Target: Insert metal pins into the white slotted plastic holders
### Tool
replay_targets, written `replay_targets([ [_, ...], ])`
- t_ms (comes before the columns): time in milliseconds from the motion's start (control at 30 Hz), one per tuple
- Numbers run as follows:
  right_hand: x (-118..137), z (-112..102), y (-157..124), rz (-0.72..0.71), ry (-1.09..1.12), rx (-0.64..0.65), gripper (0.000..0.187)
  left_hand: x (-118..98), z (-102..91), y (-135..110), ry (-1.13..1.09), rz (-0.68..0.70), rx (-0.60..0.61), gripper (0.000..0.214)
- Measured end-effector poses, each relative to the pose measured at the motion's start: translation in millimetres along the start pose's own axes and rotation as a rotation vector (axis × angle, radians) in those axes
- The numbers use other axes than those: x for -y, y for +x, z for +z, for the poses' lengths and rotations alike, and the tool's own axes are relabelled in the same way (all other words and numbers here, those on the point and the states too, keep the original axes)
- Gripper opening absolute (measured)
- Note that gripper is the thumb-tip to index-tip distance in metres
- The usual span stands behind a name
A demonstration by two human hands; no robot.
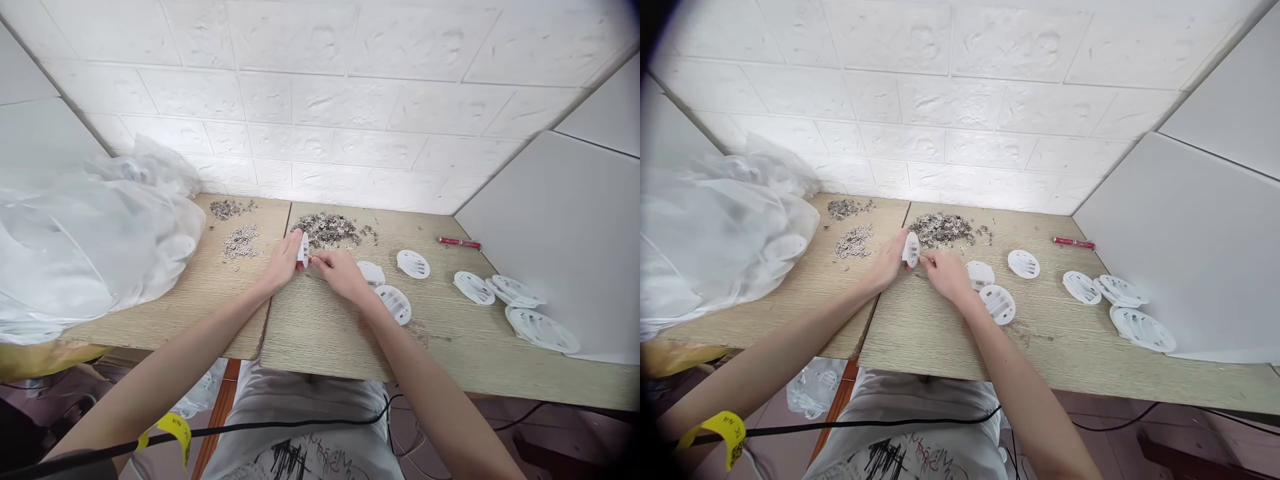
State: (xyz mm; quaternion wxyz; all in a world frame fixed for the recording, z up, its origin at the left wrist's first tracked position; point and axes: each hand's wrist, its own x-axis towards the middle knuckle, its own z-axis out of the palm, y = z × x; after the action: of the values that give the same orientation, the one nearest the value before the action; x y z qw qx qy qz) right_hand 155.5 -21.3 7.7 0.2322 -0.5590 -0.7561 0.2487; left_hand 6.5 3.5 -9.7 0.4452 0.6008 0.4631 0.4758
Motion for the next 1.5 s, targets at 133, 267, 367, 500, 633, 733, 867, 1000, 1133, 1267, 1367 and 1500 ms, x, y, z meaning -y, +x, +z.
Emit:
replay_targets([
  [133,2.3,-0.2,-0.4,0.018,-0.007,-0.011,0.032,1.3,-0.4,1.8,0.010,-0.017,0.016,0.055],
  [267,3.7,-0.1,-1.2,0.037,-0.031,-0.004,0.032,1.5,0.1,2.1,0.023,-0.019,0.011,0.050],
  [367,6.3,0.7,-2.2,0.072,-0.061,-0.007,0.031,1.0,0.9,1.1,0.035,-0.019,-0.011,0.046],
  [500,11.6,3.5,-3.2,0.122,-0.107,-0.039,0.030,0.7,3.6,-0.8,0.042,-0.019,-0.039,0.043],
  [633,13.4,4.7,-2.5,0.118,-0.135,-0.025,0.029,1.4,7.4,-2.3,0.028,-0.025,-0.077,0.040],
  [733,10.4,2.6,-1.2,0.107,-0.104,0.002,0.029,2.0,8.9,-2.7,0.019,-0.028,-0.088,0.039],
  [867,5.9,-0.4,0.4,0.073,-0.016,0.027,0.031,1.9,8.6,-3.1,0.006,-0.033,-0.088,0.038],
  [1000,7.7,0.2,0.1,0.101,-0.028,0.018,0.031,-1.7,9.0,-4.6,0.009,-0.035,-0.088,0.037],
  [1133,11.5,2.8,-0.9,0.130,-0.064,-0.006,0.031,-5.5,11.1,-6.8,0.023,-0.038,-0.105,0.033],
  [1267,12.5,4.2,0.0,0.122,-0.110,-0.019,0.028,-4.6,13.2,-7.2,0.038,-0.037,-0.142,0.030],
  [1367,13.3,4.1,2.6,0.116,-0.168,-0.011,0.026,-1.2,14.5,-5.8,0.046,-0.027,-0.183,0.029],
  [1500,14.6,3.6,7.1,0.073,-0.252,0.020,0.026,4.9,15.7,-2.5,0.105,0.024,-0.224,0.027],
])
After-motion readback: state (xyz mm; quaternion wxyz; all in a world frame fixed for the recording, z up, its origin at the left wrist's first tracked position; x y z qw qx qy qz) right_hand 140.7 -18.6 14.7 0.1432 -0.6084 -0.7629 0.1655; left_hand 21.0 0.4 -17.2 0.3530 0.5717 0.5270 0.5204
